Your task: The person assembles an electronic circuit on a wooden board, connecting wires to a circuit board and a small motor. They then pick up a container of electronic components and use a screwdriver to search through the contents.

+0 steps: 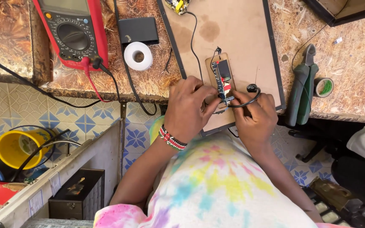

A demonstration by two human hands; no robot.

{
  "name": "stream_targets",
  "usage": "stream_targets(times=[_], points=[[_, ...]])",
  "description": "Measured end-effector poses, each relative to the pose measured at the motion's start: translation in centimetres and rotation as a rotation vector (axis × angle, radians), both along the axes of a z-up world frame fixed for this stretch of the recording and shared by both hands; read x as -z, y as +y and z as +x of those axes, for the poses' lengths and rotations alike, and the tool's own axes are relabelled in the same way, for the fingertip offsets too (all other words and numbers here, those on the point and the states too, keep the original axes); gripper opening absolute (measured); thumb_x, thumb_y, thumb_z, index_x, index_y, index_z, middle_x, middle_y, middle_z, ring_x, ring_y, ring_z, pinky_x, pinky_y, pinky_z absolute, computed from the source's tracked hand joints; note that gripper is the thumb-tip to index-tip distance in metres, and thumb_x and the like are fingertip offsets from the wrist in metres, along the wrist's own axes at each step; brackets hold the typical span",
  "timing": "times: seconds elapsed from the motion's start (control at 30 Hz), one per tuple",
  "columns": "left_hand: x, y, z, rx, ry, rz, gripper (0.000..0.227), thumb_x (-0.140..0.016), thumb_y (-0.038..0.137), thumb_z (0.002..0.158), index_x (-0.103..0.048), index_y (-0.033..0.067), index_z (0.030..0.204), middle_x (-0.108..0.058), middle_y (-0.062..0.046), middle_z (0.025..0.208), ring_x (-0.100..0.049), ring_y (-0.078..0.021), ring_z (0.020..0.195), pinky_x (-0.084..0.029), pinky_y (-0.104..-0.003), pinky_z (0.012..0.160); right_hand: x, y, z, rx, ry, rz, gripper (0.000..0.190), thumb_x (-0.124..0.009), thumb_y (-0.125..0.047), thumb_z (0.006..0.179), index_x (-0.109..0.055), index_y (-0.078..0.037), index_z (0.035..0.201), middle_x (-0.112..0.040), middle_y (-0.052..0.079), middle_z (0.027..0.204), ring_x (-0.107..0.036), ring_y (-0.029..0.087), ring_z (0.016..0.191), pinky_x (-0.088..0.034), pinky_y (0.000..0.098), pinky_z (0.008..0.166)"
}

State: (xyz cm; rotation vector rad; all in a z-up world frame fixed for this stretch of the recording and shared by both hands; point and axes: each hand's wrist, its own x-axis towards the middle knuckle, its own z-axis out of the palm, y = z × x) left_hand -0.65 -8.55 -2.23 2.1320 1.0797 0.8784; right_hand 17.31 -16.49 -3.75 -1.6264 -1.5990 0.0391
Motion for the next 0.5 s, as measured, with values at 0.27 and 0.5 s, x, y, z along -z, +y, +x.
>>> stream_targets(times=[0.27,0.5], points=[[0.7,-0.2,0.1,-0.018,-0.006,-0.036,0.019,-0.081,0.023,0.085,-0.074,0.0140,0.101,-0.048,-0.001,0.088,-0.055,-0.0251,0.076,-0.038,-0.037,0.070,1.3,0.5,0.1,0.000,-0.017,0.020,0.011,-0.085,-0.001,0.091,-0.081,-0.007,0.100,-0.060,0.009,0.081,-0.062,0.033,0.075,-0.051,0.0421,0.073],[0.6,0.0,0.1,-0.017,-0.026,-0.077,0.013,-0.079,0.021,0.088,-0.076,0.0141,0.098,-0.049,-0.001,0.086,-0.055,-0.0252,0.076,-0.039,-0.037,0.069,0.2,0.2,0.1,-0.034,-0.014,-0.035,0.011,-0.080,0.002,0.094,-0.081,-0.007,0.100,-0.063,0.010,0.084,-0.063,0.035,0.078,-0.048,0.0401,0.075]])
